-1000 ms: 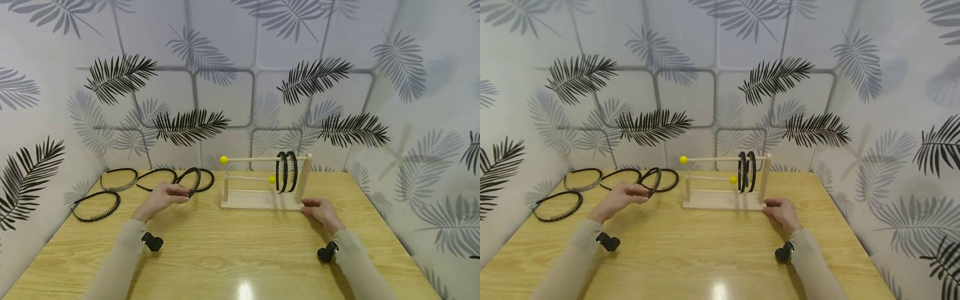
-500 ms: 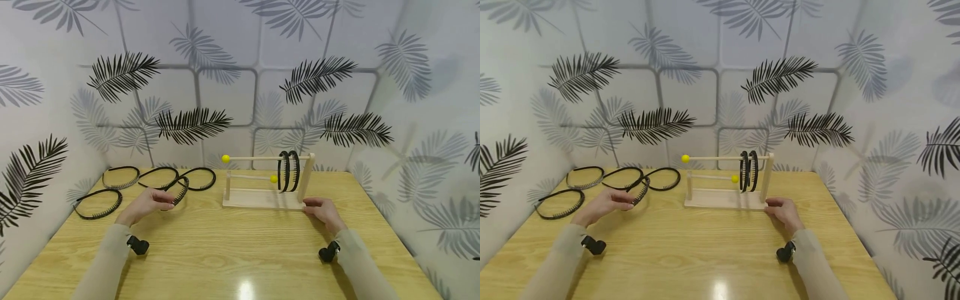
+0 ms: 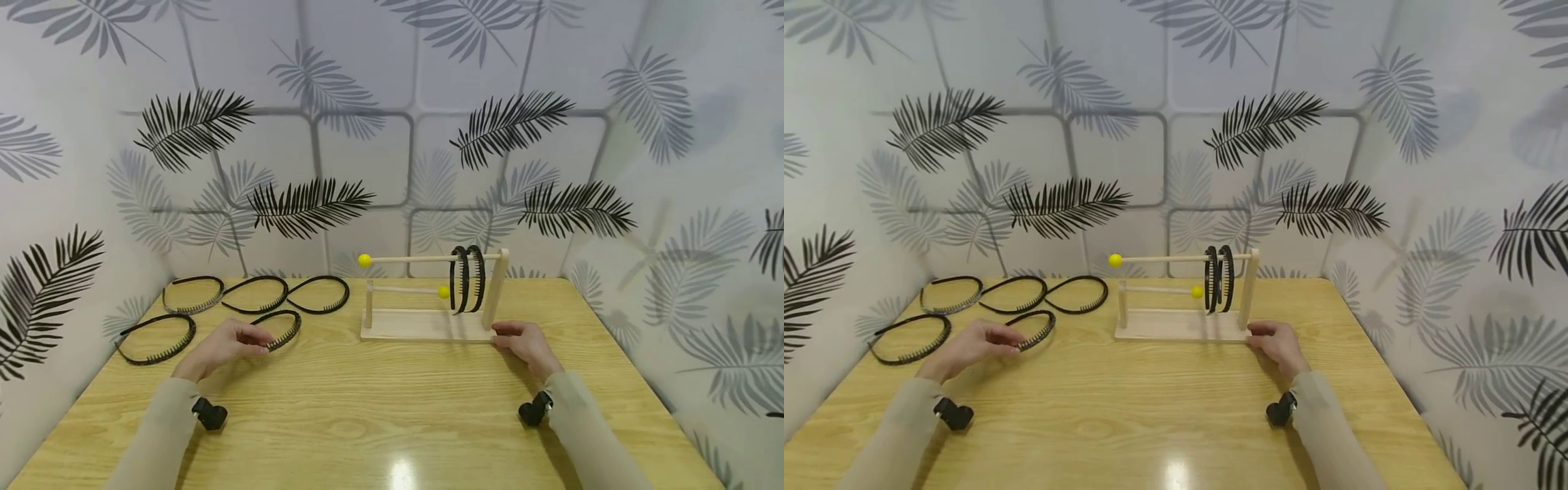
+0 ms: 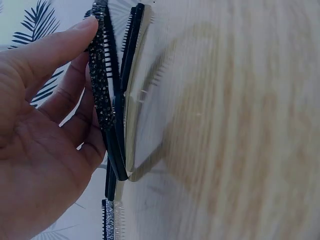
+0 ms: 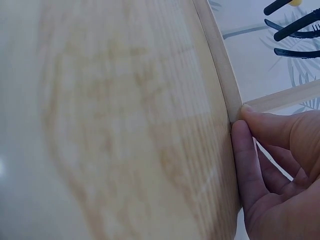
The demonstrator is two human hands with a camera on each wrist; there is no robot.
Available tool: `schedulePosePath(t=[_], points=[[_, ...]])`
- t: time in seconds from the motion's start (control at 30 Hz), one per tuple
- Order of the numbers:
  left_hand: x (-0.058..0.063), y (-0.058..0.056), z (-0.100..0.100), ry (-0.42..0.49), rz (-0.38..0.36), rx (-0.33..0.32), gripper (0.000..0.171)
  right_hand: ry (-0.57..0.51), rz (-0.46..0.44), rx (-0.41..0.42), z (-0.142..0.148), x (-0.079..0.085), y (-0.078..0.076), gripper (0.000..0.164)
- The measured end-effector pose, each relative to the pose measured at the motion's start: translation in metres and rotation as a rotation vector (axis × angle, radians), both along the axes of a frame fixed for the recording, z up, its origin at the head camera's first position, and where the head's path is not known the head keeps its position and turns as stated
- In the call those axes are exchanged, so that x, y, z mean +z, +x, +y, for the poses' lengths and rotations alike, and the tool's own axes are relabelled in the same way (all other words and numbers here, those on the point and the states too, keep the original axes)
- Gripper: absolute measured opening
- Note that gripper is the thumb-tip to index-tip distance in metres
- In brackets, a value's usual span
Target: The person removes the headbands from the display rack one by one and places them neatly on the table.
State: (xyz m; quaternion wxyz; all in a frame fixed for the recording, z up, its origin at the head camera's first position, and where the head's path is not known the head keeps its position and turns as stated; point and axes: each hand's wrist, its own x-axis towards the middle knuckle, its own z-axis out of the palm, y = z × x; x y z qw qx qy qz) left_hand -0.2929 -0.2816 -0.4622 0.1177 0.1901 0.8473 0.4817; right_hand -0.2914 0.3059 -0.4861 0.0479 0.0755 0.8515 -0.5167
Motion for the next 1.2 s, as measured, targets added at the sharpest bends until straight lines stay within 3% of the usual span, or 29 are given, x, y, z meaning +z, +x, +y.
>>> schedulePosePath(t=[0.2,0.37,0.57,0.87,1.2], points=[[-0.001,0.001,-0.007,-0.020,0.030,-0.016,0.030,0.001,0.000,-0.007,-0.001,0.001,0.000,0.043],[-0.001,0.004,-0.018,-0.047,0.024,0.008,0.028,-0.006,0.000,-0.008,-0.003,0.000,0.000,0.043],[-0.004,0.004,-0.027,-0.116,-0.001,0.072,0.030,0.006,0.001,-0.010,-0.002,0.001,0.000,0.043],[-0.006,0.001,-0.034,-0.227,0.034,0.061,0.029,-0.009,0.011,-0.006,-0.002,0.001,0.001,0.043],[-0.003,0.002,-0.040,-0.217,0.023,0.087,0.030,-0.024,0.002,0.020,-0.002,0.003,0.001,0.044]])
